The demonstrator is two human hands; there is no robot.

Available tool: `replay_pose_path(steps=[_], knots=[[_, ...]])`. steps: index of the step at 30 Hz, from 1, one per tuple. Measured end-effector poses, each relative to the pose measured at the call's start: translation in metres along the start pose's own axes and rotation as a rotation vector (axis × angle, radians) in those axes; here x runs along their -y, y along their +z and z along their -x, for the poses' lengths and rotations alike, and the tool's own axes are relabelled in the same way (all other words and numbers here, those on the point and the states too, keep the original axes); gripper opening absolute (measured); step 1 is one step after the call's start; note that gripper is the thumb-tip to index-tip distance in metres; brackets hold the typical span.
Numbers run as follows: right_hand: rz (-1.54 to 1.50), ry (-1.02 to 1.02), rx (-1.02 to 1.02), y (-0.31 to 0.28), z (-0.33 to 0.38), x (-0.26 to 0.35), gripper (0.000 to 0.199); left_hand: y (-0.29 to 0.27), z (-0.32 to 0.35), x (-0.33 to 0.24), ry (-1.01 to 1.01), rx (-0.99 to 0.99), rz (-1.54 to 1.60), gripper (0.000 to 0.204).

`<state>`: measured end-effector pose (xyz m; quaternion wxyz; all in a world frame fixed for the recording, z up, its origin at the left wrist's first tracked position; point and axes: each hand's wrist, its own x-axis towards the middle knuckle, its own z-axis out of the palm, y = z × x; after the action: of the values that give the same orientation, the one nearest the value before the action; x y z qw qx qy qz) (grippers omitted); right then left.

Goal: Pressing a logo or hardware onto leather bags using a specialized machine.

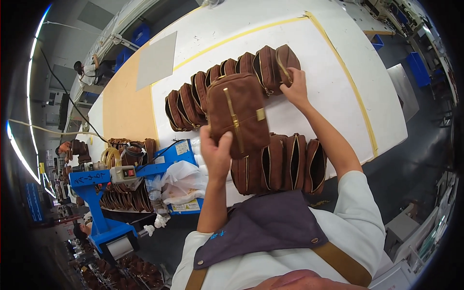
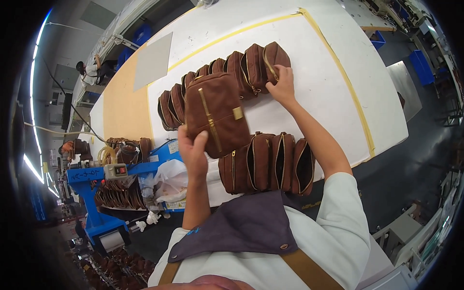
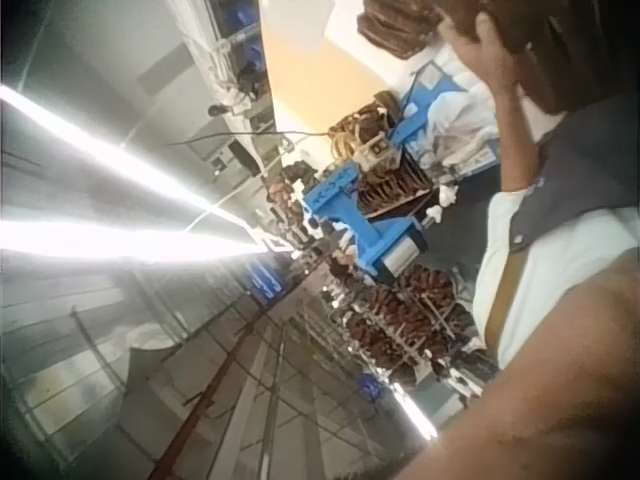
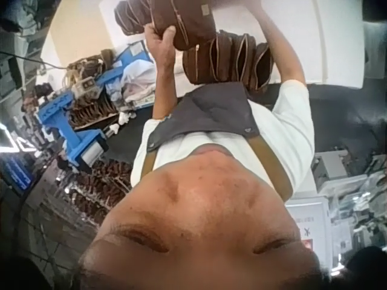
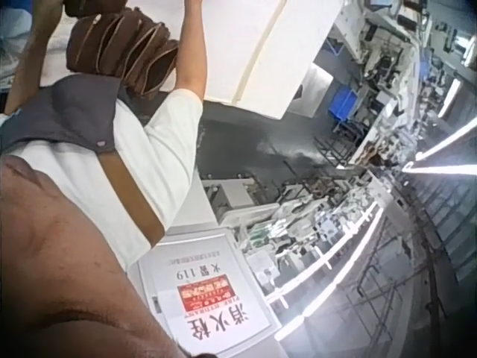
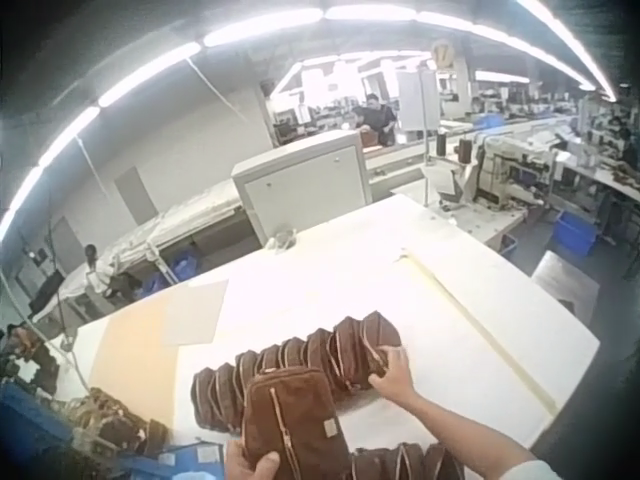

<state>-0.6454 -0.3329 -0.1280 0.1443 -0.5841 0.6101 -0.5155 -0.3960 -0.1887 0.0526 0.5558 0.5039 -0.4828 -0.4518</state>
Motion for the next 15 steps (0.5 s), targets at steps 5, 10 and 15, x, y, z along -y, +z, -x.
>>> replay_pose_path(steps=[5,10,15], knots=[[0.105,-0.048,0.364,0.000,-0.002,-0.007,0.068,-0.071,0.050,-0.004,-0.020,-0.295,0.019,0.017],[0.301,-0.245,0.308,-0.038,-0.003,0.051,0.056,-0.093,0.085,-0.003,-0.160,-0.404,0.247,0.023],[-0.320,-0.526,0.899,-0.078,0.073,0.248,0.079,-0.106,0.102,-0.005,-0.216,-0.390,0.519,0.032]])
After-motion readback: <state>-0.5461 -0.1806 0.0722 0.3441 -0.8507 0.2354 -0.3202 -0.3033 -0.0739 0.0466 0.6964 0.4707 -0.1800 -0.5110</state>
